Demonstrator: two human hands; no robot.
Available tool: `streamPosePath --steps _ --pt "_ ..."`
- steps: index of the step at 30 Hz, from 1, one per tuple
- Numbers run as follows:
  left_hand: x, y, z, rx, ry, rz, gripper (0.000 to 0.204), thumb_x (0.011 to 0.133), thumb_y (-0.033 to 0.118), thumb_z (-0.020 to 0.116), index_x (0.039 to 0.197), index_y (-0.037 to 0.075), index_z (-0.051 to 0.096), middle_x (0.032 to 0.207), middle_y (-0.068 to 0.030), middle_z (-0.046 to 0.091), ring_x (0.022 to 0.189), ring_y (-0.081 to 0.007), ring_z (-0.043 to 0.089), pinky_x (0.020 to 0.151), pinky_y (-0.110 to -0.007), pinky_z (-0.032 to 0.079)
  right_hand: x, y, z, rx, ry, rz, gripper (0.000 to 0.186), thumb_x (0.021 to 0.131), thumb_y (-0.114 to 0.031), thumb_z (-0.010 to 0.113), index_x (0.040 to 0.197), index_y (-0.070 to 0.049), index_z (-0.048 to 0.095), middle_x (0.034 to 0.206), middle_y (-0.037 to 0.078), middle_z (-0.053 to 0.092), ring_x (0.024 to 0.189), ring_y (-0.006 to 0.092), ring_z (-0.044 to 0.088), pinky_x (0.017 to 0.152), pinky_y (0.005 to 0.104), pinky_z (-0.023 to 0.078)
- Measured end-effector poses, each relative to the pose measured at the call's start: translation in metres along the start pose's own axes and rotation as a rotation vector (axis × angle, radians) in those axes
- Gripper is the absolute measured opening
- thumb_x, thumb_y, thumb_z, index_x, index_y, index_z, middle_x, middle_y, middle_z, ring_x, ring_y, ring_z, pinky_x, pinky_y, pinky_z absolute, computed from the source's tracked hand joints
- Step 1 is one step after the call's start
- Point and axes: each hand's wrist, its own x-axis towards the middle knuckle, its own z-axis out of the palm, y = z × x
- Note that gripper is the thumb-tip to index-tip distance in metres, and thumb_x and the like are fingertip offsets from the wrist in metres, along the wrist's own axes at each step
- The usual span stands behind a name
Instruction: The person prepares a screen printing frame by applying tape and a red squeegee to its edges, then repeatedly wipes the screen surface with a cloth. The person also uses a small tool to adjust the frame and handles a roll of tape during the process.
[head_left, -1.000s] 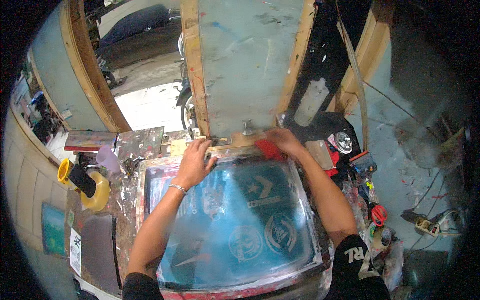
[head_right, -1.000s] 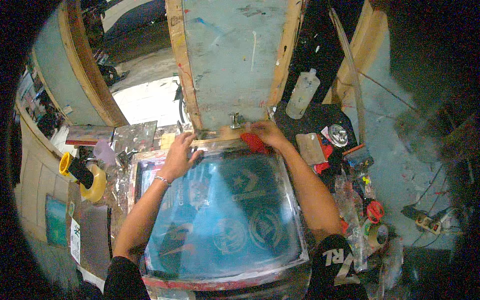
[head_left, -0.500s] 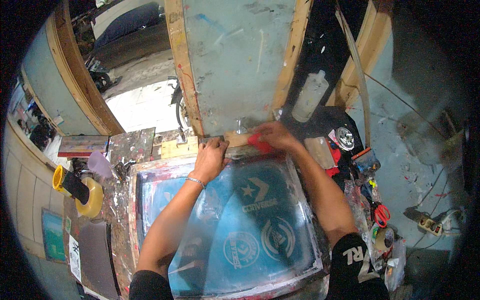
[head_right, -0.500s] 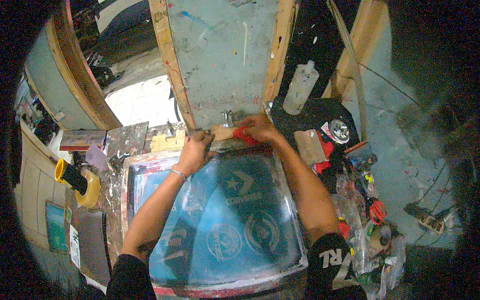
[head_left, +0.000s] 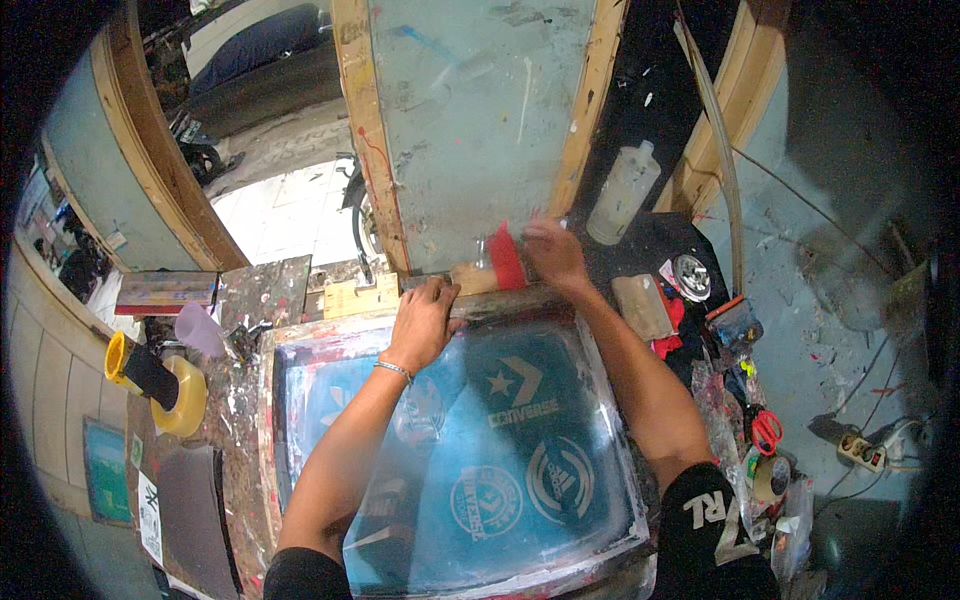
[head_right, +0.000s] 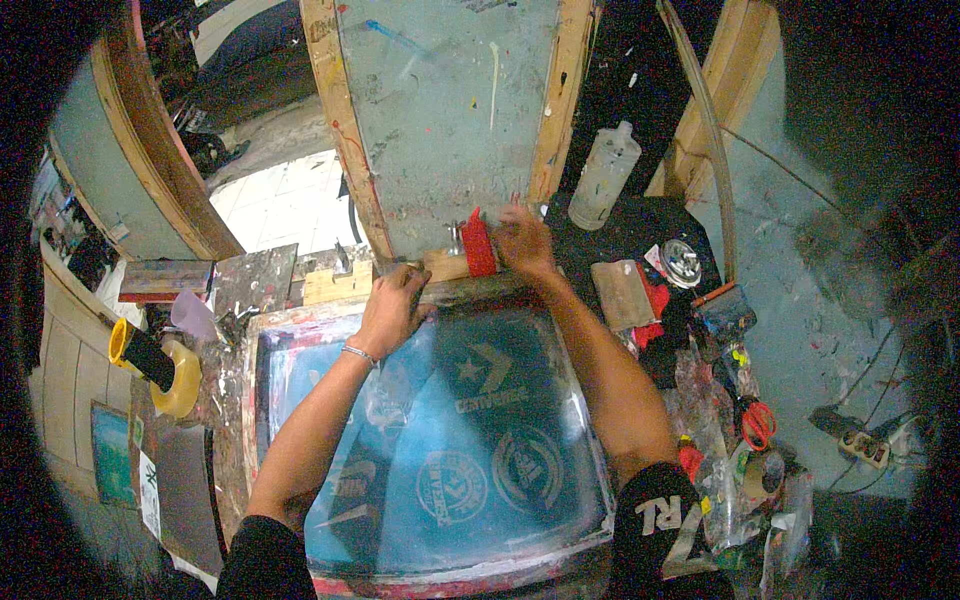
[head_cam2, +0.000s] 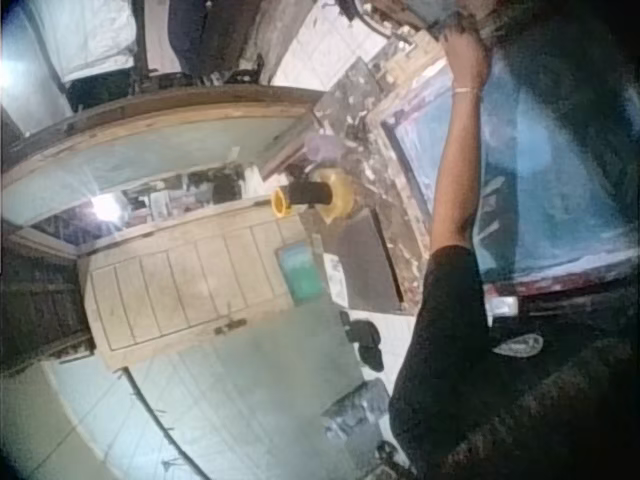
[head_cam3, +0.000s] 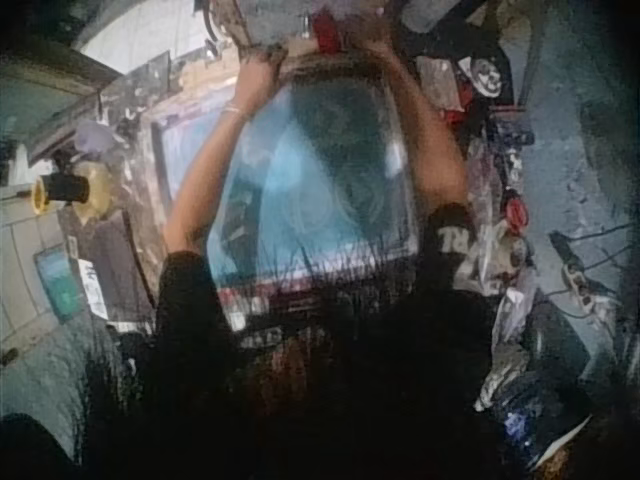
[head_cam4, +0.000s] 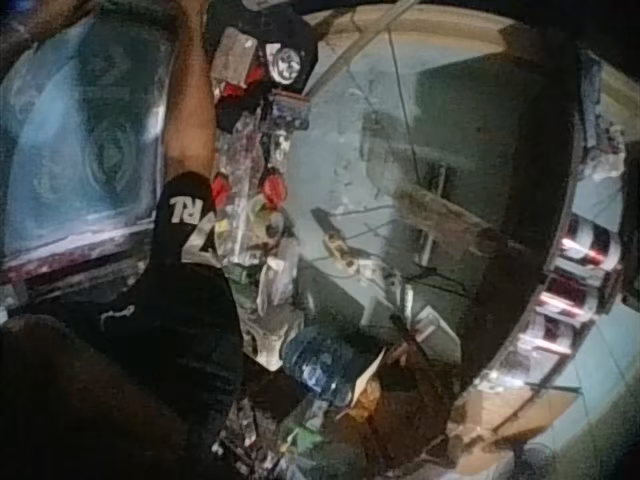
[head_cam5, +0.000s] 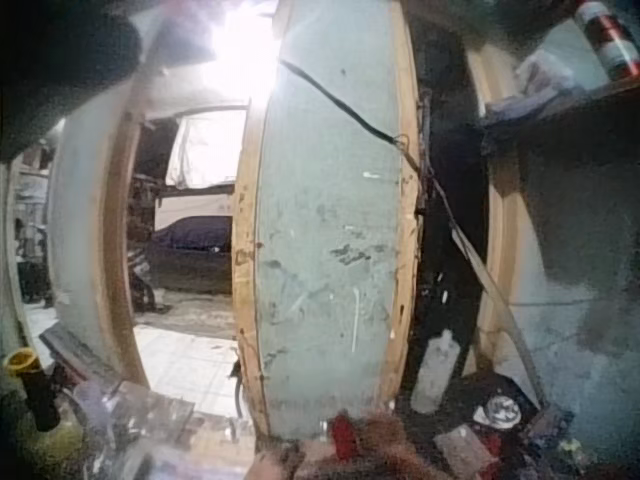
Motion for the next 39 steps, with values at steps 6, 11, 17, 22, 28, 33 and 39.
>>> streamPosePath --steps 6,11,17,22,28,33,39 --pt "0.018 -0.004 0.037 0.042 -0.009 0.07 0.056 0.078 0.022 0.074 0.127 0.002 0.054 0.123 -0.0206 0.055 0.115 -0.0372 0.052 0.1 -0.046 0.04 -0.01 -0.039 -0.003 -0.818 -0.29 -0.236 0.027 0.084 -0.02 0.061 0.106 -0.005 0.064 0.101 0.017 0.067 0.095 0.0331 0.065 0.085 0.0453 0.05" --pt "0.023 -0.018 0.038 -0.115 -0.178 -0.058 0.063 0.082 0.019 0.071 0.135 -0.003 0.047 0.138 -0.0227 0.049 0.127 -0.038 0.045 0.109 -0.044 0.032 -0.133 -0.102 -0.014 -0.587 -0.057 -0.301 0.026 0.084 -0.02 0.061 0.105 -0.005 0.064 0.1 0.017 0.066 0.094 0.0332 0.065 0.084 0.0454 0.05" --pt "0.023 -0.135 -0.007 0.23 -0.342 0.045 0.064 0.081 0.044 0.07 0.125 0.001 0.052 0.115 -0.0199 0.061 0.099 -0.039 0.058 0.09 -0.041 0.047 -0.265 -0.163 -0.019 -0.466 0.006 -0.117 0.026 0.084 -0.02 0.061 0.105 -0.005 0.063 0.098 0.017 0.066 0.092 0.0335 0.065 0.083 0.0456 0.05" --pt "0.052 -0.077 0.051 0.26 -0.365 0.221 0.064 0.081 0.048 0.071 0.12 0.0 0.054 0.104 -0.0202 0.064 0.088 -0.0395 0.062 0.081 -0.041 0.052 -0.384 -0.227 -0.031 -0.536 0.181 0.14 0.025 0.085 -0.02 0.061 0.105 -0.005 0.063 0.097 0.017 0.066 0.091 0.0336 0.064 0.082 0.0458 0.05" --pt "0.038 -0.103 0.005 0.308 -0.244 0.272 0.063 0.082 0.047 0.07 0.121 0.0 0.053 0.106 -0.0203 0.063 0.091 -0.0387 0.06 0.083 -0.041 0.052 -0.457 -0.276 0.012 -0.374 0.264 0.172 0.025 0.085 -0.02 0.061 0.104 -0.005 0.062 0.095 0.017 0.065 0.09 0.0339 0.064 0.081 0.046 0.05" --pt "0.036 -0.097 -0.023 0.338 -0.202 0.345 0.063 0.083 0.047 0.069 0.121 0.0 0.053 0.108 -0.0203 0.062 0.094 -0.0381 0.06 0.084 -0.041 0.051 -0.555 -0.329 0.052 -0.2 0.336 0.328 0.025 0.085 -0.02 0.06 0.104 -0.005 0.062 0.094 0.017 0.065 0.089 0.034 0.064 0.08 0.0461 0.05" --pt "0.042 -0.072 -0.053 0.366 -0.18 0.399 0.062 0.084 0.046 0.069 0.122 -0.001 0.053 0.11 -0.0204 0.06 0.097 -0.0373 0.058 0.085 -0.041 0.051 -0.616 -0.363 0.071 -0.04 0.403 0.386 0.024 0.085 -0.02 0.06 0.103 -0.004 0.061 0.093 0.017 0.065 0.087 0.0342 0.064 0.079 0.0463 0.05"
